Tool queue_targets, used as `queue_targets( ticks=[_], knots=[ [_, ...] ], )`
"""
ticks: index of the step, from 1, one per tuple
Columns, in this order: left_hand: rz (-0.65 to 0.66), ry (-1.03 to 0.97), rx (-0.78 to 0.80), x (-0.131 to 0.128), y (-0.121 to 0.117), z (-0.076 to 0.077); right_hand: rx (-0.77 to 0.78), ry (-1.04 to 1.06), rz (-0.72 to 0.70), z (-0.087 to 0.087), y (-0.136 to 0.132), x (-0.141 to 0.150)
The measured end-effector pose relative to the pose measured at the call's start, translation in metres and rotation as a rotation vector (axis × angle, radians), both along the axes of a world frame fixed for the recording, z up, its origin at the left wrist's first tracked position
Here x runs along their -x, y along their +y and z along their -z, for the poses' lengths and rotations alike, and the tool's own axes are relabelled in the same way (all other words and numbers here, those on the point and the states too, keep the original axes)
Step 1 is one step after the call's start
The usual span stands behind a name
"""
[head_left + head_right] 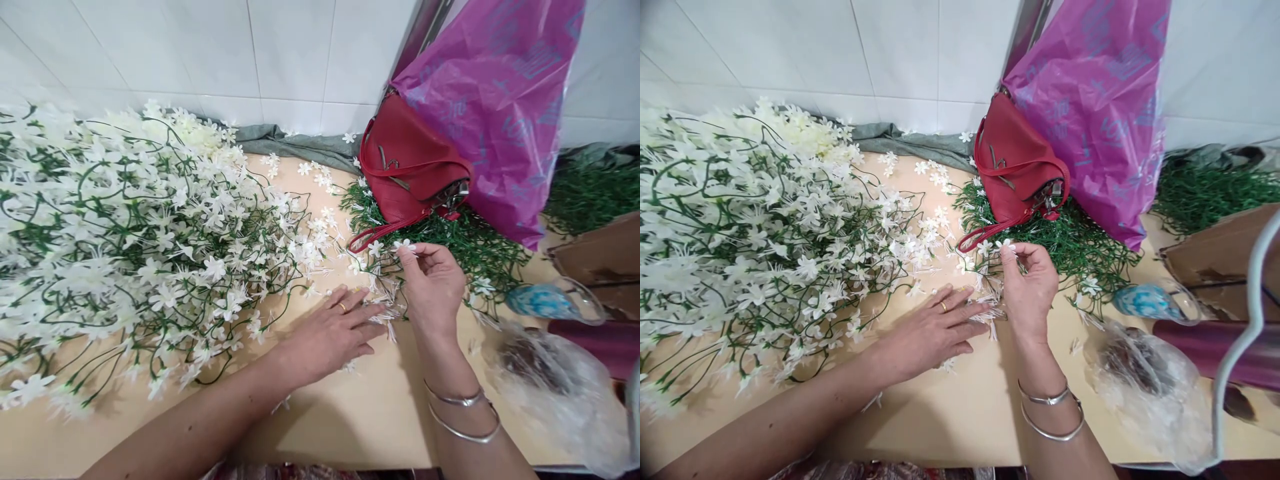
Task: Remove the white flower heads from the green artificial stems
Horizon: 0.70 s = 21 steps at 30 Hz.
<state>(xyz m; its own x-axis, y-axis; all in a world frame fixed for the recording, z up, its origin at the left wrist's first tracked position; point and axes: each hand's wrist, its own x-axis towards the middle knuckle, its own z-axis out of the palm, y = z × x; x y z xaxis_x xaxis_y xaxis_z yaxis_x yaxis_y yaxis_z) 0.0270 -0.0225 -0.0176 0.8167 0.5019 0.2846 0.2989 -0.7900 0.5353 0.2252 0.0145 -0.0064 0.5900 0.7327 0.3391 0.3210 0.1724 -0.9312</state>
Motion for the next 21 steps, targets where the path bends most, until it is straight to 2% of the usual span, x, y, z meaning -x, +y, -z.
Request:
queue_targets(
  ticks=[4, 8, 11, 14, 16, 21],
  knots=[
    [-0.195, -0.156, 0.126, 0.01, 0.012, 0.0, 0.124, 0.034, -0.173, 0.007, -0.003, 0.015],
    [-0.386, -0.482, 0.352, 0.02, 0.024, -0.01, 0.146, 0.142, -0.347, 0.009, -0.006, 0.035],
    [-0.563, -0.747, 0.566, 0.022, 0.027, -0.014, 0.098, 0.228, -0.36, 0.006, -0.007, 0.039],
    [-0.637, -0.871, 0.716, 0.02, 0.029, -0.012, 0.039, 0.227, -0.285, -0.001, -0.009, 0.036],
    [-0.634, -0.844, 0.698, 0.02, 0.028, -0.01, 0.016, 0.192, -0.257, -0.007, -0.011, 0.035],
    [-0.581, -0.664, 0.477, 0.021, 0.023, -0.016, -0.001, 0.096, -0.27, -0.015, -0.016, 0.038]
  ],
)
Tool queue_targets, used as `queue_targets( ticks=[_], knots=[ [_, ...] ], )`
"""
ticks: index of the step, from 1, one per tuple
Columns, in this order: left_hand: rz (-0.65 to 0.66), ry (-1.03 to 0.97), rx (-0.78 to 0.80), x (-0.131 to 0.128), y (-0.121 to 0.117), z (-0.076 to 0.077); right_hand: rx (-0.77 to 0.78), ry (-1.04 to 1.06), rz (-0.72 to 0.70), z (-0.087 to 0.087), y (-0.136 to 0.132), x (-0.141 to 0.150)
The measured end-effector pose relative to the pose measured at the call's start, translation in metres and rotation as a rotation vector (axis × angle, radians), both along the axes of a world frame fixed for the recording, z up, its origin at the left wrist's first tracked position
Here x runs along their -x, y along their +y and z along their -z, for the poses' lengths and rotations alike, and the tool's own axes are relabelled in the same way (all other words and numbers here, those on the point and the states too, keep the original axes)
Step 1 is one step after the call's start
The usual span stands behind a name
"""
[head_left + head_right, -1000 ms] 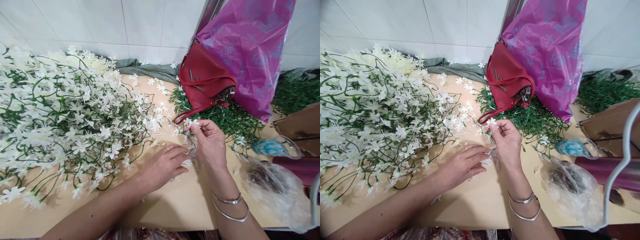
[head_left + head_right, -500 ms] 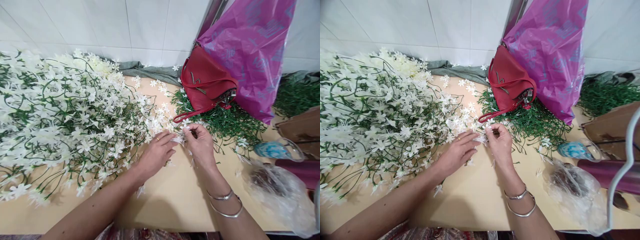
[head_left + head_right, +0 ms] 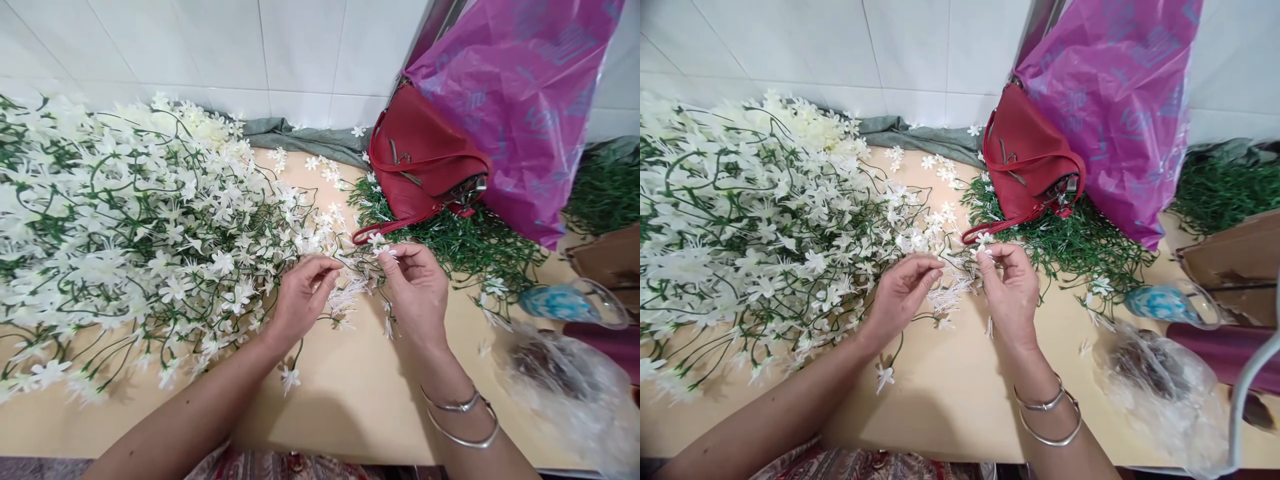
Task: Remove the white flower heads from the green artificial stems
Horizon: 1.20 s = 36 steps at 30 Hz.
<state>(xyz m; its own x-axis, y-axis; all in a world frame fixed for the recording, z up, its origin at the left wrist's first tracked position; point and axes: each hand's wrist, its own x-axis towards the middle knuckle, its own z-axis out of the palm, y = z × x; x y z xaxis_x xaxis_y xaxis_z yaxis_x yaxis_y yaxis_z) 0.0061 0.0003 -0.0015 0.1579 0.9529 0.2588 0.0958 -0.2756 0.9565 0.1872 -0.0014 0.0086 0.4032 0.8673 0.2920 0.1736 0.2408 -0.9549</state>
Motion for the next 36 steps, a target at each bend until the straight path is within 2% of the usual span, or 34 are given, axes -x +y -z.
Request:
queue_targets(
  ticks=[4, 7, 13, 17, 20, 25, 30, 36],
  knots=[
    [-0.001, 0.063, -0.077, 0.001, -0.002, -0.007, 0.001, -0.052, -0.034, 0.002, -0.002, 0.002],
    [-0.025, 0.103, -0.137, 0.0, -0.004, -0.006, -0.006, -0.064, -0.047, 0.004, -0.002, 0.002],
    [0.065, 0.317, -0.395, -0.003, -0.01, -0.001, -0.003, -0.082, -0.039, 0.004, -0.002, 0.001],
    [0.034, 0.489, -0.513, -0.011, 0.007, -0.003, 0.029, -0.07, -0.064, 0.004, -0.003, 0.001],
    [-0.048, 0.623, -0.504, -0.016, 0.03, 0.002, 0.031, -0.095, -0.069, 0.004, -0.002, 0.0],
    [-0.174, 0.782, -0.354, -0.015, 0.056, 0.014, 0.02, -0.131, -0.04, 0.008, 0.002, -0.003],
    [-0.146, 0.84, -0.262, -0.013, 0.058, 0.013, 0.047, -0.135, -0.086, 0.017, 0.003, -0.004],
    [-0.062, 0.783, -0.24, -0.01, 0.044, 0.004, 0.066, -0.17, -0.107, 0.018, 0.001, -0.001]
  ],
)
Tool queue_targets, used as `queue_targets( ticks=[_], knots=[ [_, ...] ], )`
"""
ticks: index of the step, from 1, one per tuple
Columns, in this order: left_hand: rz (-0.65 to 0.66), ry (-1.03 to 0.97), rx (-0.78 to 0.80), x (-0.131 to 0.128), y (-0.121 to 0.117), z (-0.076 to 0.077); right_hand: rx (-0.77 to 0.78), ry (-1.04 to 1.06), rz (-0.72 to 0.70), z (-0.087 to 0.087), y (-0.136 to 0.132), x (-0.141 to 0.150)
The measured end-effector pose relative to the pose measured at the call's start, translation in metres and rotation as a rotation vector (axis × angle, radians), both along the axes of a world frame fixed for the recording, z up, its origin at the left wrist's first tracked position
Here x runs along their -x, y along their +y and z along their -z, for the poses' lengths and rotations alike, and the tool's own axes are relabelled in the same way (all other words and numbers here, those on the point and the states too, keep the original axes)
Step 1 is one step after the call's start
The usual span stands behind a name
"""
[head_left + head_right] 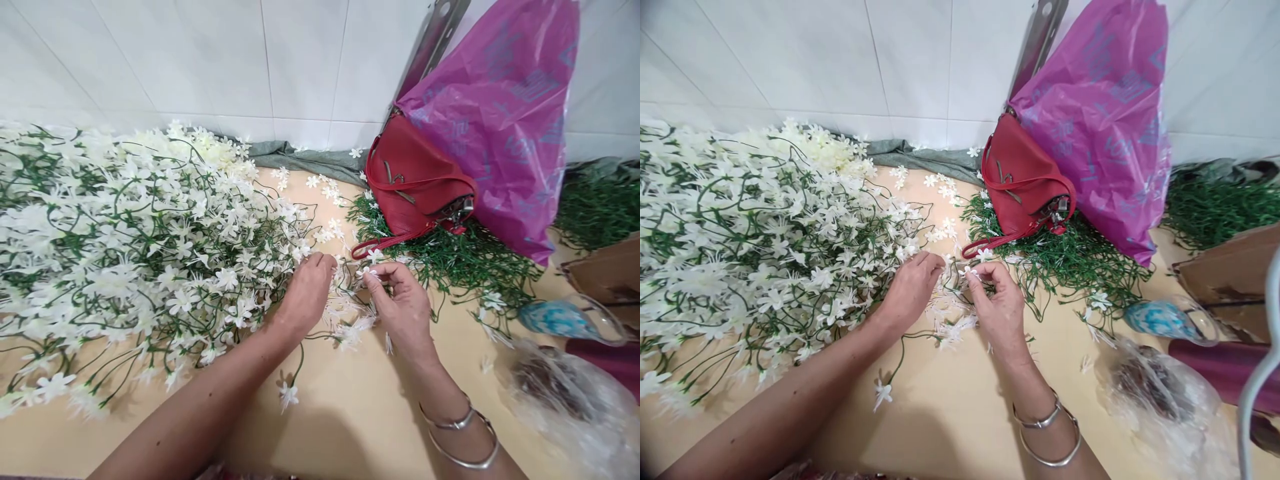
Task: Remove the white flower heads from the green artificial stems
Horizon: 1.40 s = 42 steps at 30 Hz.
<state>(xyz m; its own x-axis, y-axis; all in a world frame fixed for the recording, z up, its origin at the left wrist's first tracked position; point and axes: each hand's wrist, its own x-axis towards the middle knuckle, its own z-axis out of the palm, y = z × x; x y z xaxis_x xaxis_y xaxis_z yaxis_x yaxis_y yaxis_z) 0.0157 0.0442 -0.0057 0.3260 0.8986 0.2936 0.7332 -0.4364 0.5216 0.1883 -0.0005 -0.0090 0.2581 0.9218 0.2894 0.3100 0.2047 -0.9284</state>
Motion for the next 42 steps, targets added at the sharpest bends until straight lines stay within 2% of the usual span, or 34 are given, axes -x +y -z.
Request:
queue_targets(
  ticks=[4, 7, 10, 13, 16, 21, 24, 26, 29, 31, 33, 34, 36, 38, 40, 42],
  knots=[
    [-0.014, -0.088, 0.013, 0.004, -0.008, -0.008, -0.007, 0.006, 0.016, -0.002, 0.0, 0.001],
    [-0.016, -0.378, 0.011, 0.006, -0.012, -0.013, -0.015, 0.031, 0.027, -0.003, 0.001, 0.0],
    [0.006, -0.758, 0.158, 0.006, -0.015, -0.016, -0.028, 0.055, 0.044, -0.003, 0.0, 0.001],
    [0.03, -0.96, 0.341, 0.006, -0.017, -0.016, -0.037, 0.074, 0.04, -0.003, 0.0, 0.002],
    [0.051, -0.88, 0.284, 0.007, -0.017, -0.015, -0.04, 0.092, 0.037, -0.004, 0.0, 0.003],
    [0.139, -0.512, 0.103, 0.006, -0.011, -0.018, -0.025, 0.103, 0.045, -0.008, -0.001, 0.003],
    [0.07, -0.181, -0.034, -0.001, 0.0, -0.015, -0.028, 0.098, 0.035, -0.009, -0.001, 0.003],
    [0.022, -0.006, -0.049, -0.007, 0.008, -0.009, -0.032, 0.078, 0.031, -0.009, -0.001, 0.003],
    [0.029, 0.033, -0.032, -0.01, 0.017, -0.006, -0.033, 0.058, 0.033, -0.008, -0.001, 0.003],
    [0.03, 0.005, -0.043, -0.009, 0.015, -0.009, -0.039, 0.065, 0.036, -0.008, -0.001, 0.003],
    [0.021, -0.116, -0.034, -0.005, 0.009, -0.017, -0.042, 0.083, 0.032, -0.009, -0.002, 0.004],
    [0.018, -0.261, 0.007, -0.003, 0.005, -0.02, -0.037, 0.096, 0.028, -0.01, -0.002, 0.004],
    [0.046, -0.571, 0.202, 0.0, -0.003, -0.026, -0.015, 0.14, 0.011, -0.013, -0.004, 0.006],
    [0.08, -0.833, 0.468, 0.002, -0.01, -0.027, -0.002, 0.194, -0.019, -0.017, -0.005, 0.008],
    [0.086, -0.999, 0.672, 0.002, -0.016, -0.025, -0.006, 0.226, -0.063, -0.02, -0.005, 0.01],
    [0.072, -1.084, 0.76, 0.001, -0.02, -0.022, -0.005, 0.231, -0.097, -0.022, -0.005, 0.012]
  ],
)
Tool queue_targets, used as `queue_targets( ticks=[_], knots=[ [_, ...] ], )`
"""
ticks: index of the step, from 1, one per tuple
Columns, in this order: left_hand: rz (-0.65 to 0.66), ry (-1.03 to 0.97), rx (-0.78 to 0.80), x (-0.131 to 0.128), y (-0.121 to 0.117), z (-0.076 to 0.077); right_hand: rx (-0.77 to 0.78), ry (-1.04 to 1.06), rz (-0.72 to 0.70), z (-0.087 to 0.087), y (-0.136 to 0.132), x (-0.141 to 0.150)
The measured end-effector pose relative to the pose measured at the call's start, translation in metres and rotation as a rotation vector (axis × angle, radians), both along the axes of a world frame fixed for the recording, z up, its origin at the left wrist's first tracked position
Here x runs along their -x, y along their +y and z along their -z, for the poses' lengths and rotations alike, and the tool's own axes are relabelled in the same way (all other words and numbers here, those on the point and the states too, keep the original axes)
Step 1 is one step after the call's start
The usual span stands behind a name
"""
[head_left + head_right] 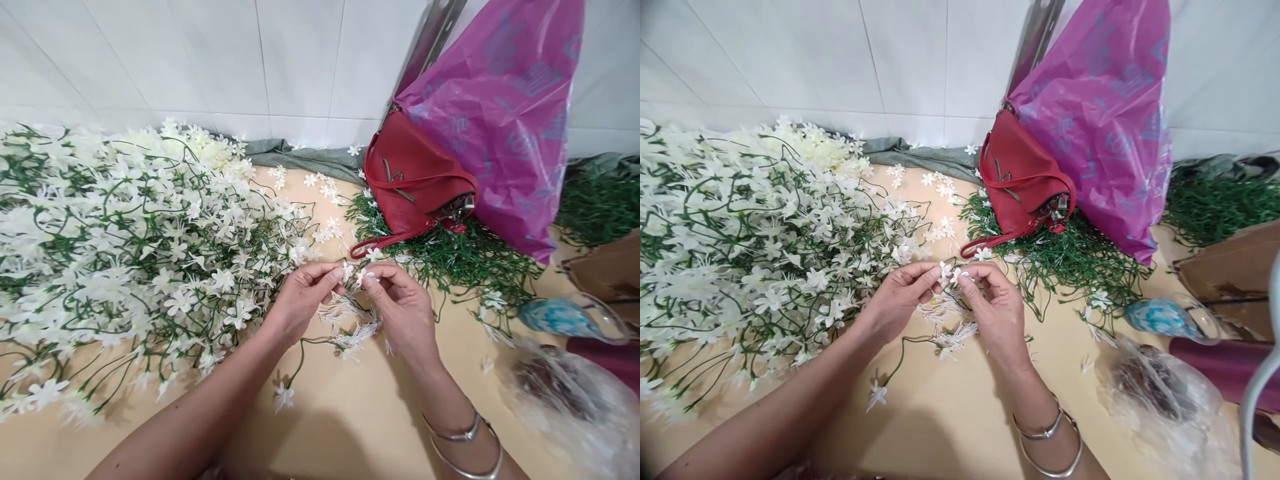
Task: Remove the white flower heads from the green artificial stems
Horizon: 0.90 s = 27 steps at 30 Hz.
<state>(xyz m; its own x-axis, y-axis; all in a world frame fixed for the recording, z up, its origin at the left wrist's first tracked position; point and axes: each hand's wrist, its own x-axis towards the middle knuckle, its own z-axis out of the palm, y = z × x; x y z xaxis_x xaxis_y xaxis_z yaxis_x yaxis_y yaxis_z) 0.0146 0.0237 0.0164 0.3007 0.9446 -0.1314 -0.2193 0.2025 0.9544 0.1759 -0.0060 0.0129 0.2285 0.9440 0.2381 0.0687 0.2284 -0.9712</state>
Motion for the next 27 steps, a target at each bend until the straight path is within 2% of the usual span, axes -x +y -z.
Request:
queue_targets(
  ticks=[4, 11, 17, 20, 23, 25, 27],
  knots=[
    [0.008, -0.009, -0.018, -0.002, -0.007, 0.0, 0.032, -0.008, -0.034, 0.001, 0.0, 0.002],
    [-0.048, 0.18, -0.284, 0.001, -0.018, -0.003, 0.044, -0.021, -0.087, 0.006, 0.0, 0.001],
    [-0.036, 0.364, -0.447, 0.0, -0.026, -0.003, 0.049, 0.039, -0.043, 0.007, -0.002, 0.007],
    [-0.017, 0.344, -0.43, -0.002, -0.026, -0.002, 0.105, 0.105, -0.05, 0.005, -0.003, 0.009],
    [-0.002, 0.188, -0.334, -0.004, -0.026, 0.0, 0.149, 0.144, -0.068, 0.004, -0.003, 0.01],
    [-0.002, 0.105, -0.253, -0.006, -0.025, 0.001, 0.11, 0.103, -0.051, 0.004, -0.003, 0.009],
    [-0.009, 0.074, -0.208, -0.007, -0.024, 0.001, 0.009, -0.015, 0.0, 0.004, -0.003, 0.008]
  ],
)
